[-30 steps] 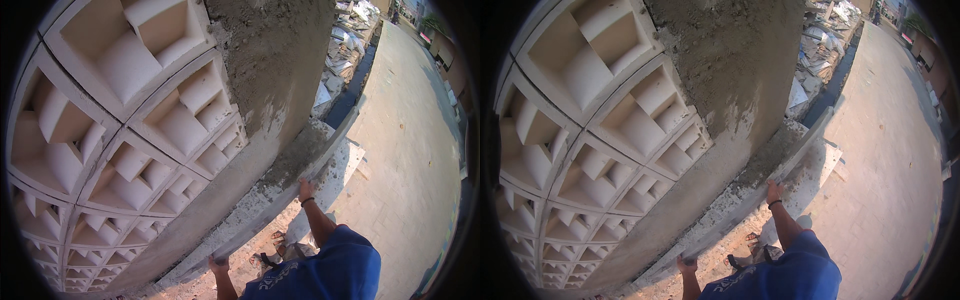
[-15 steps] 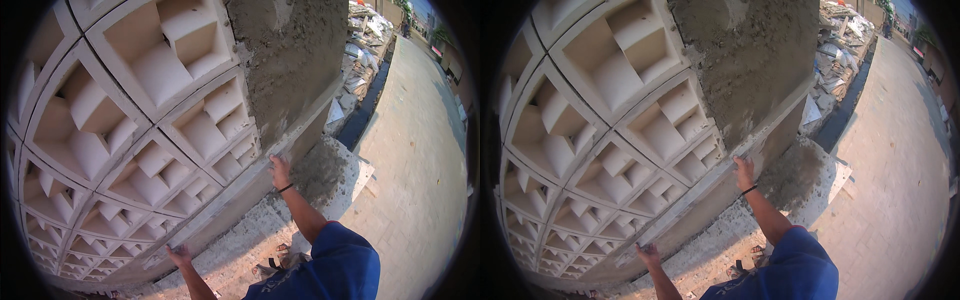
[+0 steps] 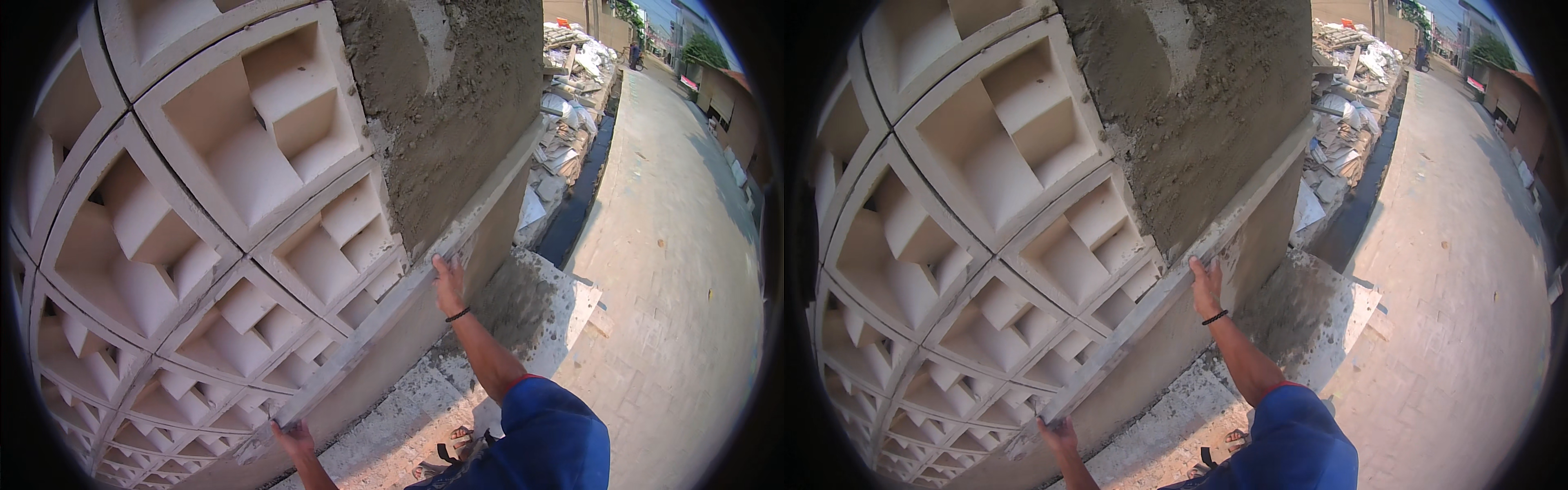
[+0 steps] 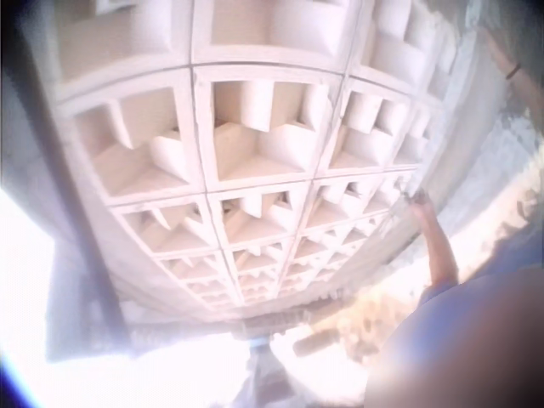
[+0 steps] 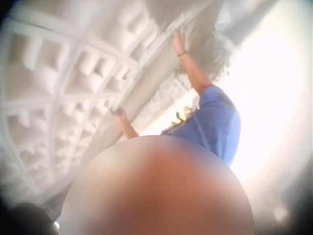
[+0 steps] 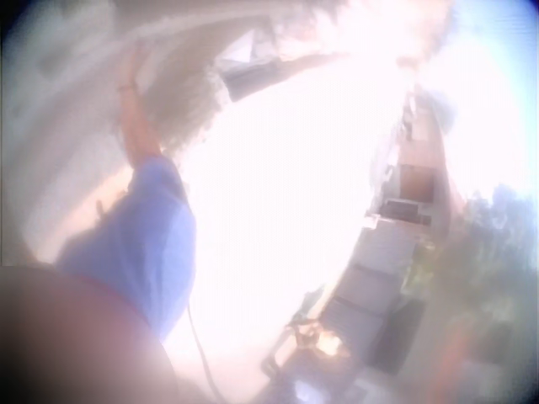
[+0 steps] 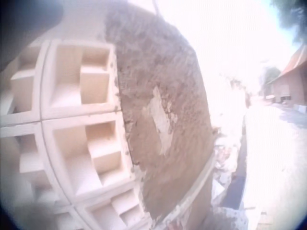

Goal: The person scoops wet cement from a bucket using a trowel and applies it to a vertical wall surface. They spread the cement over a section of the wall adjacent to decorative lattice blocks and smooth the surface with the trowel.

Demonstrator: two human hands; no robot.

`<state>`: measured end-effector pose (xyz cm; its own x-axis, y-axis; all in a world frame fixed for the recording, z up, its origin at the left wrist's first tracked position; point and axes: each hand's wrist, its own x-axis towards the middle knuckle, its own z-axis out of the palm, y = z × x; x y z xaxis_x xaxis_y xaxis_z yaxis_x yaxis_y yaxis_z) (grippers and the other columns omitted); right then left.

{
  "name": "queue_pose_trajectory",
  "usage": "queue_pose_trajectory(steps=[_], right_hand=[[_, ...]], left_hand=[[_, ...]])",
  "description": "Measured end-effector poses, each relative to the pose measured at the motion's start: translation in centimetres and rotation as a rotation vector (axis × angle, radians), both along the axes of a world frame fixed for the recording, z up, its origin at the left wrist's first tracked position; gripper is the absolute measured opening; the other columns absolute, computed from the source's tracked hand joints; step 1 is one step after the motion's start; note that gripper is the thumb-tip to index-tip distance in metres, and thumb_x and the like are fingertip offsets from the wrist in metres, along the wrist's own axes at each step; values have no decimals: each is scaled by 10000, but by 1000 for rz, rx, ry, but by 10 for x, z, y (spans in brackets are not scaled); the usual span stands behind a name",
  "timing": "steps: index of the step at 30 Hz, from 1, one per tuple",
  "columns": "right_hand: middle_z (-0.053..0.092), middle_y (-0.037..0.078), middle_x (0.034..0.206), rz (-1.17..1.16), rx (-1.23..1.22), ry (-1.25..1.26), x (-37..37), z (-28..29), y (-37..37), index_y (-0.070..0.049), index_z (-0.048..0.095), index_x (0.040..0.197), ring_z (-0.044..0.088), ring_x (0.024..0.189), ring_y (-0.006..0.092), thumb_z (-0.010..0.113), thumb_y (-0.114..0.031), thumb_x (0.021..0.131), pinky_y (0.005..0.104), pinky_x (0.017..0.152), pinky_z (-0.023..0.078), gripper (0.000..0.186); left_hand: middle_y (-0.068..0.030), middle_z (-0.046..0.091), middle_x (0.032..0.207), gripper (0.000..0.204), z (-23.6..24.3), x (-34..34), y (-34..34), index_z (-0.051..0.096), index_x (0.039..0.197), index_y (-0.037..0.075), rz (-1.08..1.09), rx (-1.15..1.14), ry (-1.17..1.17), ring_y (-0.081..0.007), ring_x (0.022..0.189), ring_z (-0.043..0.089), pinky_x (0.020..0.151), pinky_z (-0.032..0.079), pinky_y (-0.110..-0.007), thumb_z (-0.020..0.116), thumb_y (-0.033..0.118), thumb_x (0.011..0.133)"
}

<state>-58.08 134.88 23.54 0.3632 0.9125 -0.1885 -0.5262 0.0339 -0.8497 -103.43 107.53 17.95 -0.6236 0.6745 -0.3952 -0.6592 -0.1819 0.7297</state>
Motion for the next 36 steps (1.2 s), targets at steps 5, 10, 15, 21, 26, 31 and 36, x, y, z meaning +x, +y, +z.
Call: queue_pose_trajectory(steps=[5,10,15,21,26,31,36], right_hand=[[281,303,1506,-106,75,-161,34,27,32,113,149,1502,347,1377,371,708,-492,802,479,1029,412,1081],[376,279,1429,-18,113,-130,62,66,34,118,207,1480,452,1281,335,711,-451,804,426,913,499,1018],[543,192,1231,-39,164,-159,80,104,38,91,426,1342,572,1069,267,702,-369,823,401,794,518,746],[597,149,1090,-81,237,-121,82,132,41,56,540,1183,585,978,222,699,-316,833,367,698,516,535],[564,192,1200,-77,214,-159,92,156,45,90,450,1327,593,1030,259,709,-330,821,388,733,533,707],[475,246,1376,-25,186,-208,108,172,36,119,299,1448,544,1197,313,719,-378,805,416,908,498,914],[400,294,1459,-83,165,-250,125,176,30,125,278,1460,423,1350,367,717,-404,802,397,1088,370,952]], left_hand=[[-58,542,1366,621,10,26,16,477,1365,155,-11,29,-83,-250,1218,521,1059,373,-441,596,549,900],[-30,554,1360,609,33,54,26,488,1362,148,-16,26,-95,-240,1243,508,1066,365,-451,624,516,895],[-46,515,1406,612,48,72,33,482,1375,142,-49,96,-105,-264,1273,492,1069,375,-456,626,502,902],[-80,470,1443,595,69,80,28,447,1410,134,-51,125,-135,-301,1281,485,1058,403,-484,596,466,939],[-89,475,1427,578,87,92,25,451,1399,134,-74,161,-136,-317,1267,487,1058,400,-515,602,453,941],[-77,465,1429,582,100,109,17,446,1393,135,-68,157,-161,-329,1266,469,1064,399,-513,614,451,934],[-76,479,1414,576,116,128,5,457,1380,126,-80,160,-175,-317,1250,480,1044,423,-506,614,454,932]])
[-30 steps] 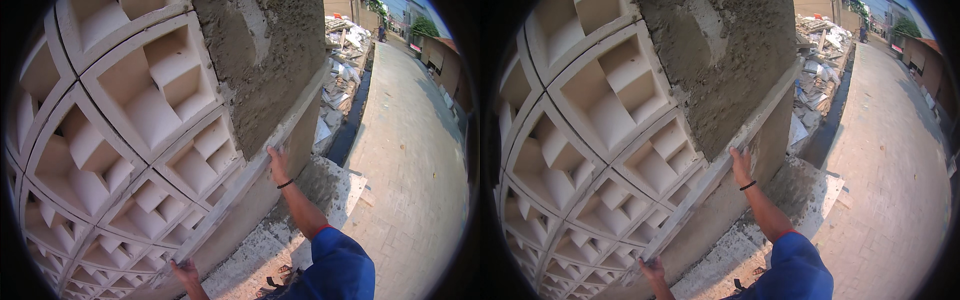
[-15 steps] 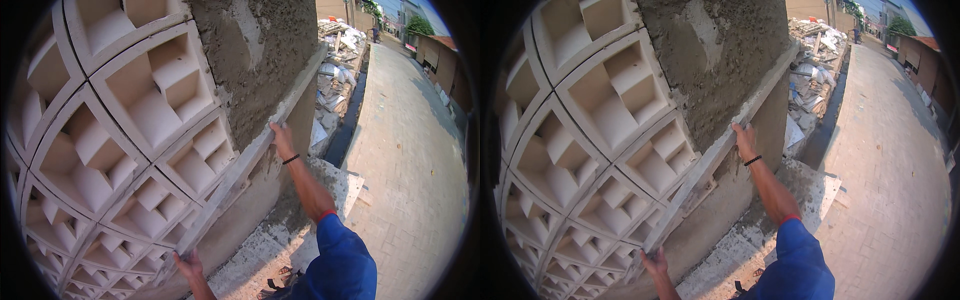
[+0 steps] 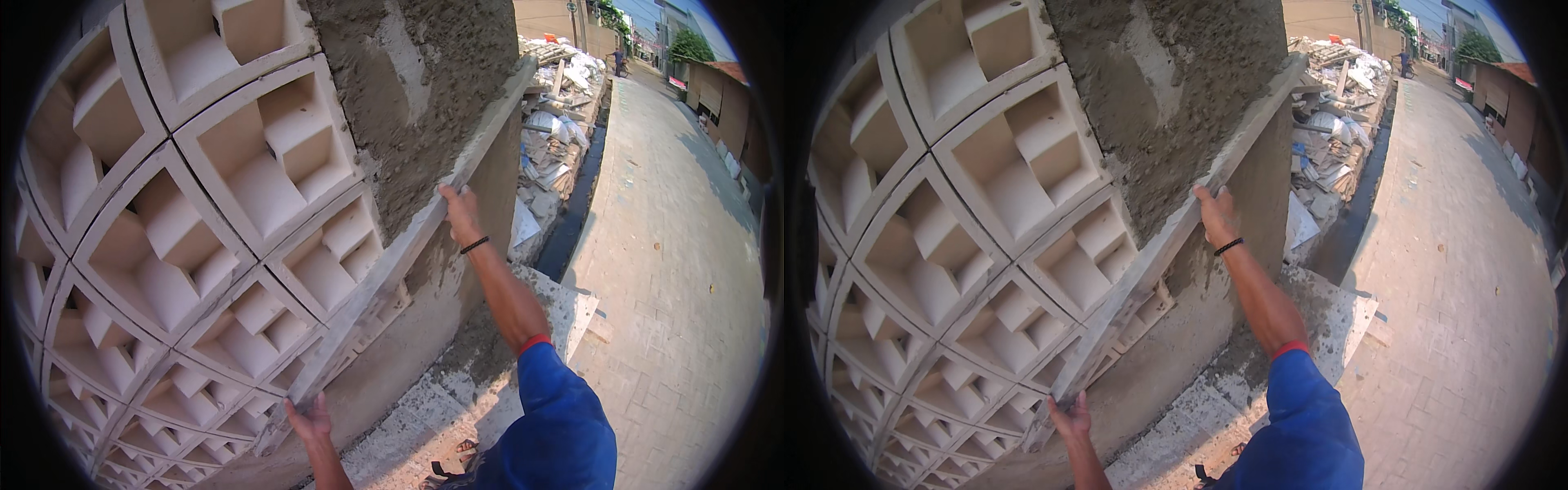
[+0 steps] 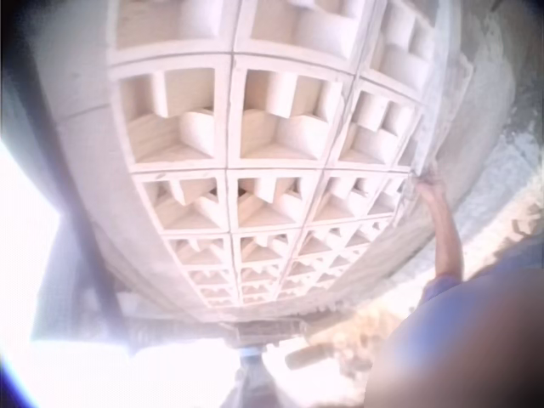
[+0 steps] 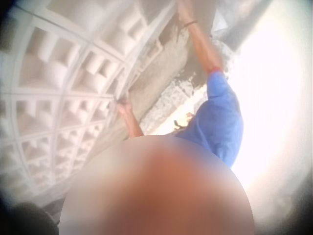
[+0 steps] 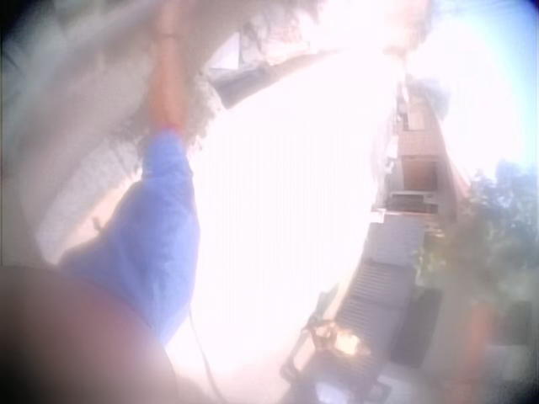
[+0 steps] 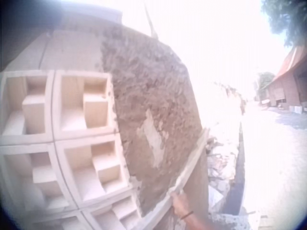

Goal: The person scoops wet cement from a bucket using a trowel and applies it to a vertical wall surface. They spread the cement over a section of the wall adjacent to decorative lattice blocks and smooth the surface with the trowel.

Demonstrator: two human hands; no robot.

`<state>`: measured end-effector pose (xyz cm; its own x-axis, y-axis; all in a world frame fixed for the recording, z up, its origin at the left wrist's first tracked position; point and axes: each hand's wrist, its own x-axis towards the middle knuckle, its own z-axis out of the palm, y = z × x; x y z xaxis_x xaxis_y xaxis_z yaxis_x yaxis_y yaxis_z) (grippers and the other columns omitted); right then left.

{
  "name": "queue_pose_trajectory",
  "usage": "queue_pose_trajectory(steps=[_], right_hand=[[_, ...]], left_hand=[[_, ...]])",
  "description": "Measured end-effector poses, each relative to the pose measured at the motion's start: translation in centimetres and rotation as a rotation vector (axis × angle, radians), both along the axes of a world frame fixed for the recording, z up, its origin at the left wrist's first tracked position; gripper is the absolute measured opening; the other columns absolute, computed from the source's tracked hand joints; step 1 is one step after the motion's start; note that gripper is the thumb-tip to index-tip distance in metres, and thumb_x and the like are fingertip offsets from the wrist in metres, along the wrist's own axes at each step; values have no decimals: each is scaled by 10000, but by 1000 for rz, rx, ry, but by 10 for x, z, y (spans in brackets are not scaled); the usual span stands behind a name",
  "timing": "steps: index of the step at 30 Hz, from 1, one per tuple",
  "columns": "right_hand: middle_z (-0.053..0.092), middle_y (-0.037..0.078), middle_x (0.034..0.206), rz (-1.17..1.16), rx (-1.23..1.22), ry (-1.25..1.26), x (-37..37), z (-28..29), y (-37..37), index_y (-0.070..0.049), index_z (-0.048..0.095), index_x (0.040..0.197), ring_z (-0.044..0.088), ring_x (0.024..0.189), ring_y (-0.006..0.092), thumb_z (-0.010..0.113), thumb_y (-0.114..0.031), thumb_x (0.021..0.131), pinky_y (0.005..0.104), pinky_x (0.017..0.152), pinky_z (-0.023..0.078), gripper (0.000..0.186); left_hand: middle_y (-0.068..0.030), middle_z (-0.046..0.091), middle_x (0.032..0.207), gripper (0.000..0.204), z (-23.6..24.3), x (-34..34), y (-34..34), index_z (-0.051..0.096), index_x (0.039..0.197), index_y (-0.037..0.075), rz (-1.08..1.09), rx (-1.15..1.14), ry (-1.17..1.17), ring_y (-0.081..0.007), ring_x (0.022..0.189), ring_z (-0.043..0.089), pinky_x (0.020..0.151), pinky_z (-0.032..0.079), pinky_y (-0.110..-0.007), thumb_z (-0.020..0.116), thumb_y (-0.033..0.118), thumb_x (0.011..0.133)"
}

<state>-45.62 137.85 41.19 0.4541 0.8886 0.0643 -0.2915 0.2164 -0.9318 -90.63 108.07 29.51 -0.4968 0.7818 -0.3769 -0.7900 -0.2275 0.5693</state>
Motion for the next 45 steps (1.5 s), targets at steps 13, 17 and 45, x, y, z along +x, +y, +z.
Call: queue_pose_trajectory(steps=[13,17,45], right_hand=[[284,314,1524,-50,-28,-65,-4,33,-41,112,224,1484,291,1429,403,706,-428,819,431,1151,298,982],[284,311,1525,-53,-48,-123,-25,32,-45,100,220,1489,306,1423,401,703,-428,820,432,1146,305,980],[557,198,1278,-32,147,-11,-108,27,-110,76,442,1321,536,1166,290,735,-329,831,374,989,419,701]], left_hand=[[-92,527,1376,549,-13,8,-26,519,1325,99,35,30,-95,-307,1212,536,960,499,-491,653,422,901],[-103,551,1345,524,-30,-23,-40,537,1309,100,-60,123,-83,-336,1179,548,991,482,-520,677,374,885],[-93,553,1357,555,-9,-110,-109,528,1322,105,96,81,-78,-313,1209,548,985,484,-503,691,389,875]])
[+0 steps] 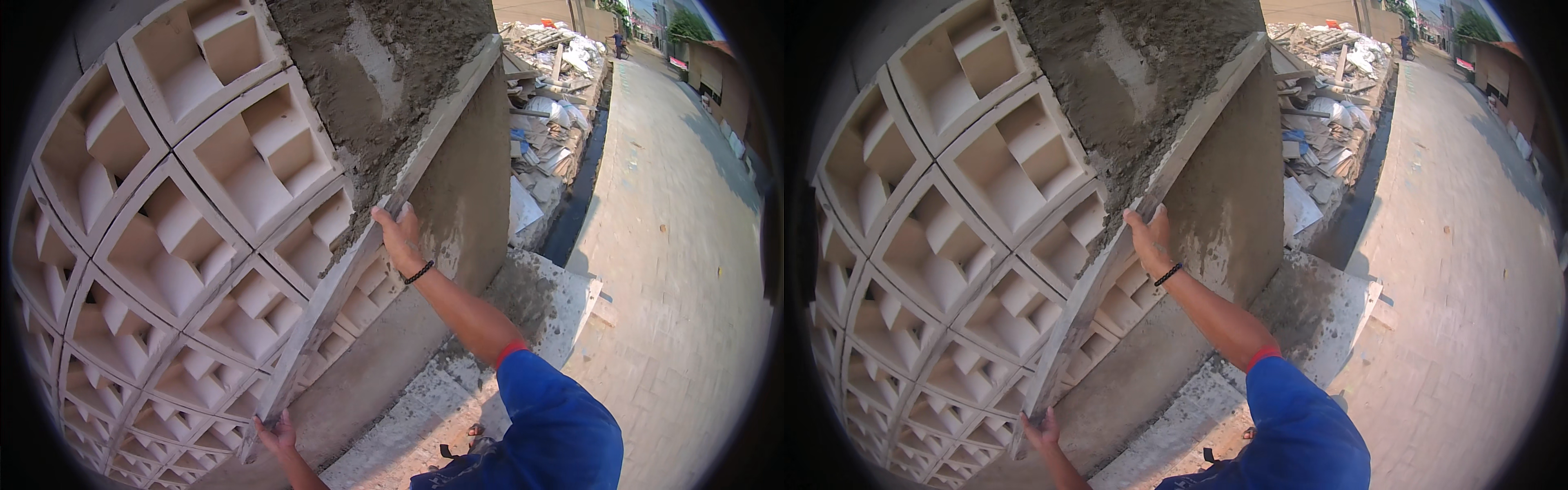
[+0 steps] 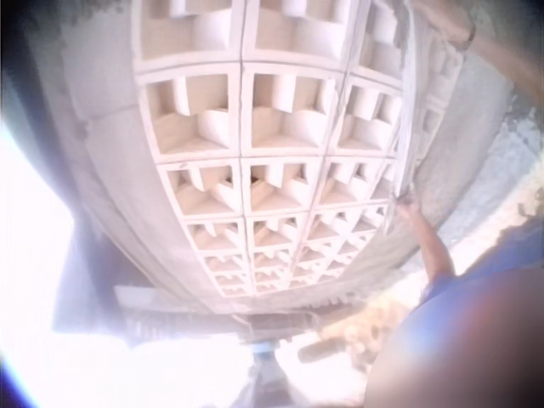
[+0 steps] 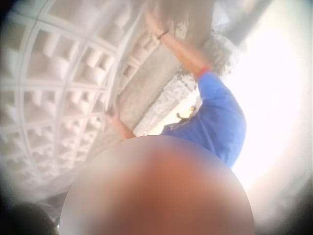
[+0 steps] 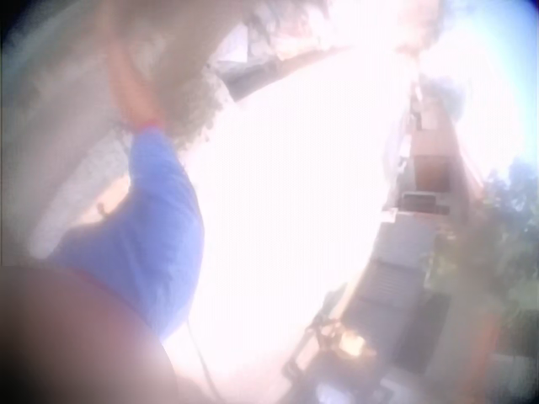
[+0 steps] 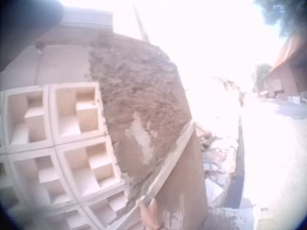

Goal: The person scoops wet cement from a bucket using a trowel and applies it to a vertical wall surface. They spread the cement over a section of the wall adjacent to decorative lattice blocks and smooth the surface with the trowel.

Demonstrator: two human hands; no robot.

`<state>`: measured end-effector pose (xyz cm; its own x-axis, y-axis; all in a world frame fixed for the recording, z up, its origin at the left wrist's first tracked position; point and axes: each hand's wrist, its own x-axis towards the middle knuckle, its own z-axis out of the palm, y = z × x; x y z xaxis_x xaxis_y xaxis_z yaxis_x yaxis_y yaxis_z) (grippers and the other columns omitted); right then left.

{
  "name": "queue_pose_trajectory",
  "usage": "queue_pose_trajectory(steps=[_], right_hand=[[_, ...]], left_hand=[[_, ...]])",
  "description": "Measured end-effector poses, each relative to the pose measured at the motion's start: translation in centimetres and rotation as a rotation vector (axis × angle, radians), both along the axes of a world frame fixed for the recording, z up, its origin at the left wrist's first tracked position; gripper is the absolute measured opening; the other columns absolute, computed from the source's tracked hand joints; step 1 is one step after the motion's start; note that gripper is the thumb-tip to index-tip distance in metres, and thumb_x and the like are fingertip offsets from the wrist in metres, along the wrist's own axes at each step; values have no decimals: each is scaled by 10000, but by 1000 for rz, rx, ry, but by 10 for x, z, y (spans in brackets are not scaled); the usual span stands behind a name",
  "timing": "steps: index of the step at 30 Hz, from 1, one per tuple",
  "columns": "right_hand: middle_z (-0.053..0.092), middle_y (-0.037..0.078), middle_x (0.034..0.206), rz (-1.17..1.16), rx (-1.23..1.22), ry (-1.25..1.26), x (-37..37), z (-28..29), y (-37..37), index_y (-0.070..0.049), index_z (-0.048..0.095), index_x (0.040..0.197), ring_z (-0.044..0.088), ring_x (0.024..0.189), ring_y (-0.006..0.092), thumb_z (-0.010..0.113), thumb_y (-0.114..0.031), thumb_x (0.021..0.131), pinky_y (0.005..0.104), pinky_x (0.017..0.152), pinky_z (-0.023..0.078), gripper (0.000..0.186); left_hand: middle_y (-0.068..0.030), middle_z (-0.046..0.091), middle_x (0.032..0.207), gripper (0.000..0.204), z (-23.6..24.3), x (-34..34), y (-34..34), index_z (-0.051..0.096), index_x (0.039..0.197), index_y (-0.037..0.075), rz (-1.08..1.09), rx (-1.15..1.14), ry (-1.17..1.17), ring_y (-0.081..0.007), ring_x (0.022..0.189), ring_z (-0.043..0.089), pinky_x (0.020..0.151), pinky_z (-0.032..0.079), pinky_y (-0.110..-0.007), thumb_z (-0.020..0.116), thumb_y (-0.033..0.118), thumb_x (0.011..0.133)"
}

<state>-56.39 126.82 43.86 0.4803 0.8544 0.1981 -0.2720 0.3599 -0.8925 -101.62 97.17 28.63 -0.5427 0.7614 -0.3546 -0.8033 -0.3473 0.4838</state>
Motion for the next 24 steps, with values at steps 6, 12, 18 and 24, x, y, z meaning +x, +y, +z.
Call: queue_pose_trajectory(steps=[6,12,18,24], right_hand=[[378,277,1442,256,-4,354,0,-63,-62,130,245,1451,404,1336,300,771,-346,798,382,1094,341,965],[507,151,1225,53,-201,405,30,-182,-127,79,331,1372,504,1112,234,756,-262,798,373,960,411,791],[444,236,1353,-385,-687,137,32,-313,-166,61,219,1469,504,1221,352,733,-241,802,433,1032,403,894],[407,290,1393,-335,-1326,-46,50,-348,-87,-30,203,1508,493,1234,432,716,-221,788,474,1033,415,904]], left_hand=[[-100,590,1301,549,-32,-27,-72,558,1290,141,-6,-140,111,-297,1165,573,938,509,-497,681,445,850],[64,455,629,327,-54,9,-91,641,1104,165,26,-313,-211,-174,610,449,745,485,-421,499,428,970],[51,446,702,361,-218,-8,-118,605,1129,188,-78,-578,-38,-175,691,448,810,475,-454,472,480,963],[-37,571,1102,427,-260,67,-89,599,1166,166,-65,-1056,-71,-231,986,550,860,502,-480,601,468,864]])
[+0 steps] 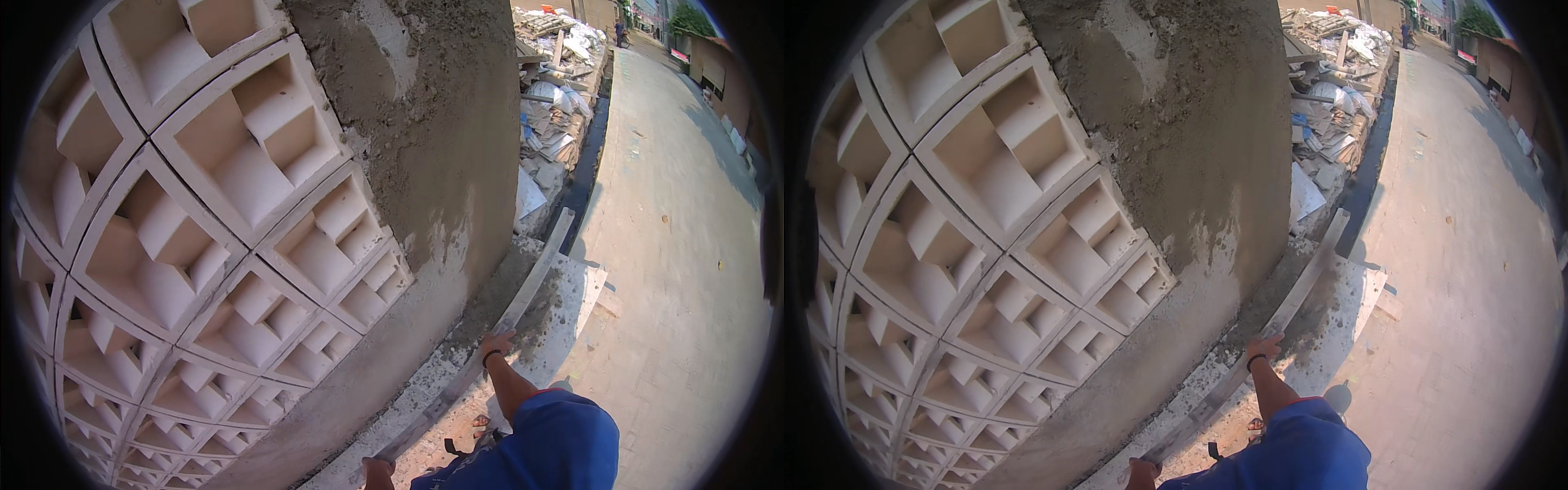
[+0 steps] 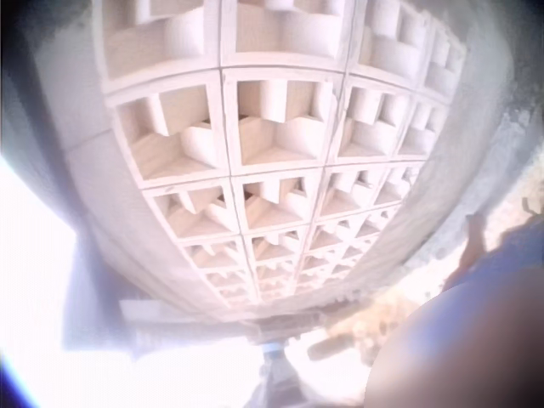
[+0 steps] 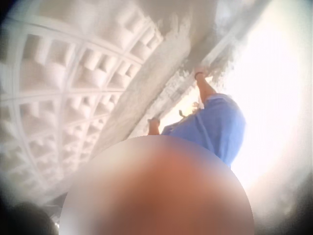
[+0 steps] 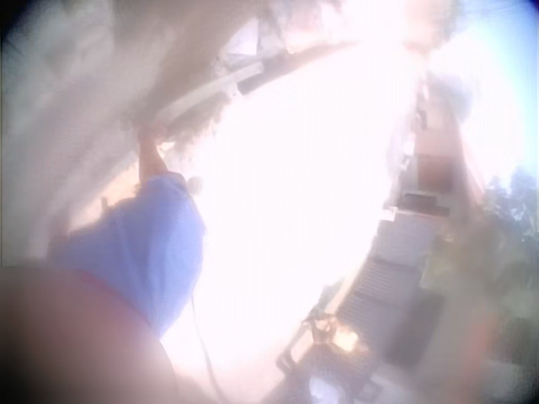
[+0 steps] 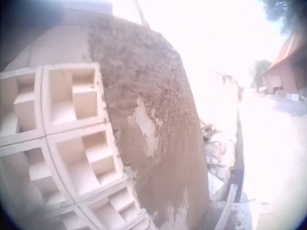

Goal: The person scoops wet cement from a bucket using a trowel and applies it to a vertical wall surface. They spread the cement over a section of the wall adjacent to decorative lattice blocks and smooth the surface with the trowel.

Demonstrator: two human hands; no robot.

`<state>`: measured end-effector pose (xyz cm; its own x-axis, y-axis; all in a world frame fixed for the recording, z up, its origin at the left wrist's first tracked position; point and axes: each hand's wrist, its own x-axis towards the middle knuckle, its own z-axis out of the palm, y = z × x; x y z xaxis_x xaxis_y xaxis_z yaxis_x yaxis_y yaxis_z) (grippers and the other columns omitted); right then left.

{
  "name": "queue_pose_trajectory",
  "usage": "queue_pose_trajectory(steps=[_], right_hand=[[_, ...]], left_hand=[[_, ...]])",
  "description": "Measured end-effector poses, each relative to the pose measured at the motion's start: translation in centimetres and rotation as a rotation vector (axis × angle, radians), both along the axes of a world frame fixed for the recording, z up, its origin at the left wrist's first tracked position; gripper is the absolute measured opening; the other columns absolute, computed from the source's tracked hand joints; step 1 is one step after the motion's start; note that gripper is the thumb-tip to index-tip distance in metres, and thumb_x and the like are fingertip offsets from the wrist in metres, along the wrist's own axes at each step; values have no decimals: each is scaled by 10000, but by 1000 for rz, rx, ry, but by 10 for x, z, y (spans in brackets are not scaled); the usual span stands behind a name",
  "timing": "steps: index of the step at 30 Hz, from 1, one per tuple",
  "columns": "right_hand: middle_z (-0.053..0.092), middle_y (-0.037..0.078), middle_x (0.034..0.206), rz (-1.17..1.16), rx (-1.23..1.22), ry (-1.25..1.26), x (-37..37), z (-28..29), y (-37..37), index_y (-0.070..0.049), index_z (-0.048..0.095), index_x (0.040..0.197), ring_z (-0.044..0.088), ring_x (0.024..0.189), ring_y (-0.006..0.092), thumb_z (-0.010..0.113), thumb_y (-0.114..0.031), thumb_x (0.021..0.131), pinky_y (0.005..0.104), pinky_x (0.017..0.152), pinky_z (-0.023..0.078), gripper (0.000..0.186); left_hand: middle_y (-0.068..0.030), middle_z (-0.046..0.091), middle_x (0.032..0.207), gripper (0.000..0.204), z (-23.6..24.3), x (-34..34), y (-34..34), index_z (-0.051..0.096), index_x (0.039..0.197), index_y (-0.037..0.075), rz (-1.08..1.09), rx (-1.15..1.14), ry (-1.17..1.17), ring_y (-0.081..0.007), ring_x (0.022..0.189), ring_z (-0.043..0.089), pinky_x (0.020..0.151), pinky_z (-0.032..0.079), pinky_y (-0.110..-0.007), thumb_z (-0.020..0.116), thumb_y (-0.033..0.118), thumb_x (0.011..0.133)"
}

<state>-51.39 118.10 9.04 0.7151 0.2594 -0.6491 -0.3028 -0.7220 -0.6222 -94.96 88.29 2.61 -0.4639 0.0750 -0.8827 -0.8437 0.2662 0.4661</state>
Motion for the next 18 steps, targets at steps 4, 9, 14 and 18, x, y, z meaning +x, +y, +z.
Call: queue_pose_trajectory(steps=[4,9,14,18], right_hand=[[494,230,1308,-76,484,-35,27,-33,-29,-41,295,1463,534,1177,350,708,-186,757,445,989,433,830],[542,158,1264,16,903,222,27,14,9,16,392,1382,542,1134,276,700,-141,740,392,973,423,729],[589,75,1113,165,1100,338,3,123,67,-34,481,1271,556,1045,217,734,-246,777,392,849,462,595],[588,78,1133,223,1151,231,-20,154,120,-31,481,1277,552,1028,202,727,-260,788,358,821,456,593]], left_hand=[[-85,609,1211,439,-5,16,3,597,1162,167,-15,119,-11,-265,1092,580,901,507,-508,644,444,825],[-74,585,1164,397,5,-7,11,585,1109,159,57,390,-50,-263,1064,561,959,480,-533,651,415,813],[-28,545,1282,546,86,-35,91,549,1231,150,11,550,76,-248,1159,511,949,463,-454,693,454,801],[-26,527,1339,606,117,-67,146,507,1328,155,64,668,123,-246,1193,495,951,444,-426,692,457,836]])
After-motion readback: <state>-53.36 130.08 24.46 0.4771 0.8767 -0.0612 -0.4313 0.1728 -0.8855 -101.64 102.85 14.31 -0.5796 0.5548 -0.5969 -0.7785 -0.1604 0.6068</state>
